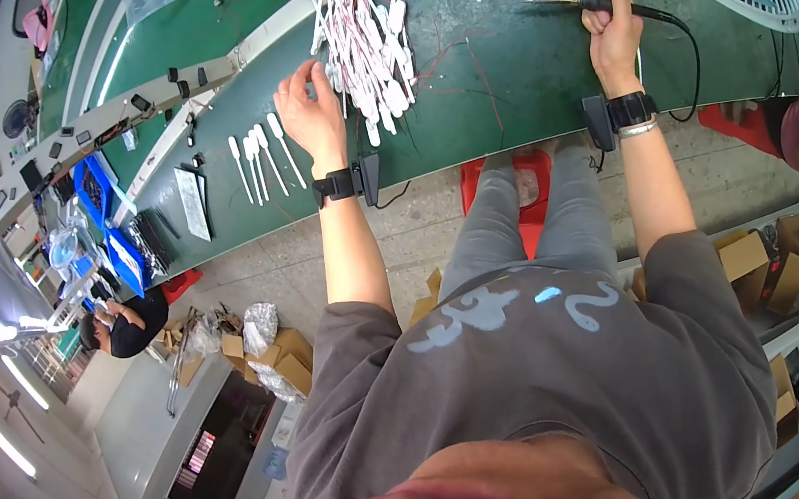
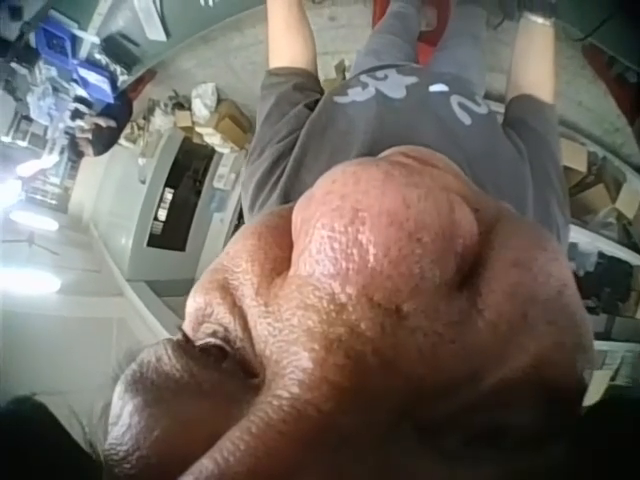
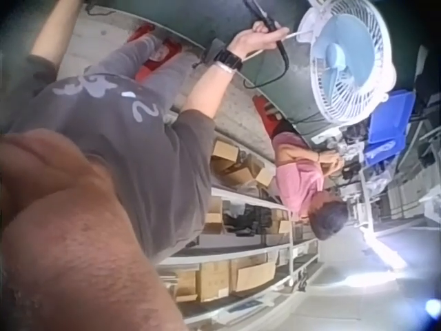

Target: Soldering wires to small electronic components on a factory assembly line.

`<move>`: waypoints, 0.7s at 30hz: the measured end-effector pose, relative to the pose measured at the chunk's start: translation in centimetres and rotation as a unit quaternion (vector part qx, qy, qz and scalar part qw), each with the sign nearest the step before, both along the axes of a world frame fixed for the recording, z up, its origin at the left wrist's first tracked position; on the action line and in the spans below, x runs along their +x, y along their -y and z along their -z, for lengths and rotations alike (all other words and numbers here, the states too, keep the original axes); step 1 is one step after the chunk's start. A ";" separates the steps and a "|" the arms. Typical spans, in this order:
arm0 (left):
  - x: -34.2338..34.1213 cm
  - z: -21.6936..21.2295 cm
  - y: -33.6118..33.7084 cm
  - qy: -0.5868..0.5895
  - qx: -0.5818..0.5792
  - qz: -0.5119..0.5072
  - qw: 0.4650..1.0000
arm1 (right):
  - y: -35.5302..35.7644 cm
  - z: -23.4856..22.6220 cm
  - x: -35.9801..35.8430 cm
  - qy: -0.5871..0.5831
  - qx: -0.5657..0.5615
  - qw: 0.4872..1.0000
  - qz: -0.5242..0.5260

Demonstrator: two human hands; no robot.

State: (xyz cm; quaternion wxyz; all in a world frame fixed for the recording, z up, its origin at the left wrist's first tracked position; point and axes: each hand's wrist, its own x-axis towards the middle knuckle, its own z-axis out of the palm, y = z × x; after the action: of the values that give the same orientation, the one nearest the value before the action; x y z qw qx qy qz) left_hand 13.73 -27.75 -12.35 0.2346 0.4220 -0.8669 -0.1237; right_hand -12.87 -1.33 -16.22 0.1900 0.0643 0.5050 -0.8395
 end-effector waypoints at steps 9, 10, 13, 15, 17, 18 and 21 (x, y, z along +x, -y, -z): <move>-9.3 -0.6 6.9 0.016 -0.010 0.114 0.993 | 0.3 -0.5 0.3 0.009 0.018 1.000 0.006; -10.4 -0.1 7.7 0.049 -0.016 0.114 0.992 | 0.3 -0.4 0.3 0.006 0.016 1.000 0.007; -11.8 0.8 8.4 0.109 -0.032 0.114 0.987 | -0.1 -0.6 0.4 0.015 0.012 1.000 0.006; -12.1 1.1 8.6 0.167 -0.054 0.105 0.979 | 0.0 -0.8 0.3 0.015 0.013 1.000 0.005; -12.0 0.9 8.8 0.161 -0.033 0.090 0.982 | 0.3 -1.0 0.5 0.018 0.012 1.000 -0.001; -12.0 0.6 8.7 0.156 -0.012 0.073 0.985 | 0.1 -0.9 0.5 0.018 0.015 1.000 0.003; -11.4 -2.4 7.2 0.098 0.013 0.057 0.994 | -0.8 0.0 0.1 0.020 0.008 1.000 0.000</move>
State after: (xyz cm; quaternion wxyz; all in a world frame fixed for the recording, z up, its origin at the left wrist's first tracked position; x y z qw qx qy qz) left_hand 2.32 -34.94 -9.97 0.1359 0.3851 -0.9066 -0.1061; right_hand -12.81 -0.55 -16.27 0.2000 0.0828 0.5076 -0.8340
